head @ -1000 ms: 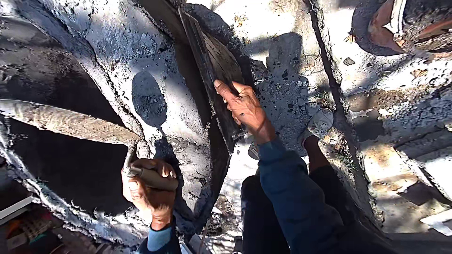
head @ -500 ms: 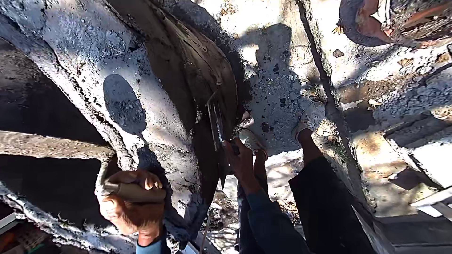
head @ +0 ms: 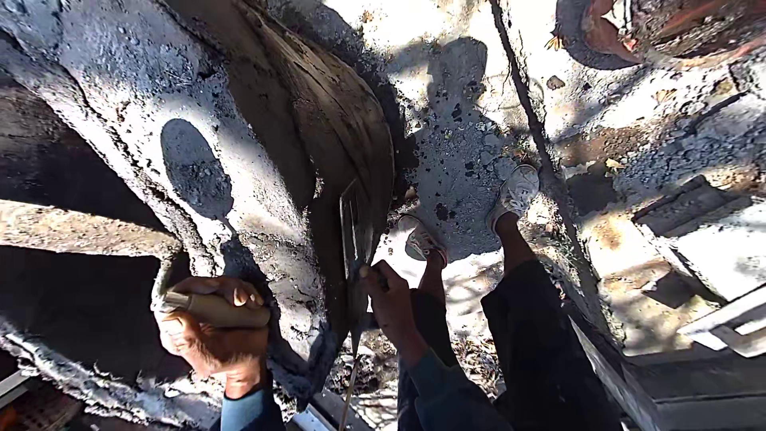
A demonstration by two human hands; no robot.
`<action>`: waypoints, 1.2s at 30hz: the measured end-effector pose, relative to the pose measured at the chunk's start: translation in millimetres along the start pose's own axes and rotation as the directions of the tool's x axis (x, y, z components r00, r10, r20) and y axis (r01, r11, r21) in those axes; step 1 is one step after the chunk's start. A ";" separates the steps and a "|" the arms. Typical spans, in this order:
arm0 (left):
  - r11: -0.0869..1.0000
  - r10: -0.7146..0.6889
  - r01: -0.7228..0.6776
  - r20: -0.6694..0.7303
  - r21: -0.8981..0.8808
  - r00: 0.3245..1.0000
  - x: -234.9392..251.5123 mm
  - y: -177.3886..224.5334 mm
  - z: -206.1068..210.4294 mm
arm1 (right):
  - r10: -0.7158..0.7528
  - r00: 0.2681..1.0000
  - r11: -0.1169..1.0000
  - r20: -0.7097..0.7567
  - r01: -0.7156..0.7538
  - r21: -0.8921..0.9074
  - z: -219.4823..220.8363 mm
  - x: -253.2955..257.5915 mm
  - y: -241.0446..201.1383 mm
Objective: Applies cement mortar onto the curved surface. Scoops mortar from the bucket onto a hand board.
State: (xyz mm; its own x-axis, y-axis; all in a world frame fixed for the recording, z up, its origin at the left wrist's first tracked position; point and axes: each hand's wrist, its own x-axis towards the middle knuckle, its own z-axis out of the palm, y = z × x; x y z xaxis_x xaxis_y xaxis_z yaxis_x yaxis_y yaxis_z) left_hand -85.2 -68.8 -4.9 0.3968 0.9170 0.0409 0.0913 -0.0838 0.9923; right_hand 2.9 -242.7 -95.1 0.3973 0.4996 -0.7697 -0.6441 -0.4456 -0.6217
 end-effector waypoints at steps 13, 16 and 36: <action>0.876 -0.326 0.277 0.063 0.396 0.943 -55.4 69.2 151.4 | -0.148 0.989 0.924 -0.031 0.149 0.351 -201.6 32.6 -149.7; 0.804 -0.477 0.373 0.126 0.464 0.870 -61.5 21.7 245.2 | -0.152 0.959 0.941 -0.238 0.214 0.263 -304.1 69.8 -169.8; 0.341 -0.666 -0.656 0.666 0.673 0.337 77.9 -127.2 676.6 | -0.179 0.845 0.979 -0.504 0.103 -0.175 -556.9 236.6 -176.0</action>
State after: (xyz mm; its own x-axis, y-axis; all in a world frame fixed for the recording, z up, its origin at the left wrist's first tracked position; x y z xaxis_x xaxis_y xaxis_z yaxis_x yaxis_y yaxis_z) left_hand 552.1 -250.6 -207.1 0.6810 0.1052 -0.7247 0.3858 -0.8927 0.2329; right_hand 574.3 -459.7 -248.4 0.7806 0.1280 -0.6117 -0.4748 -0.5150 -0.7137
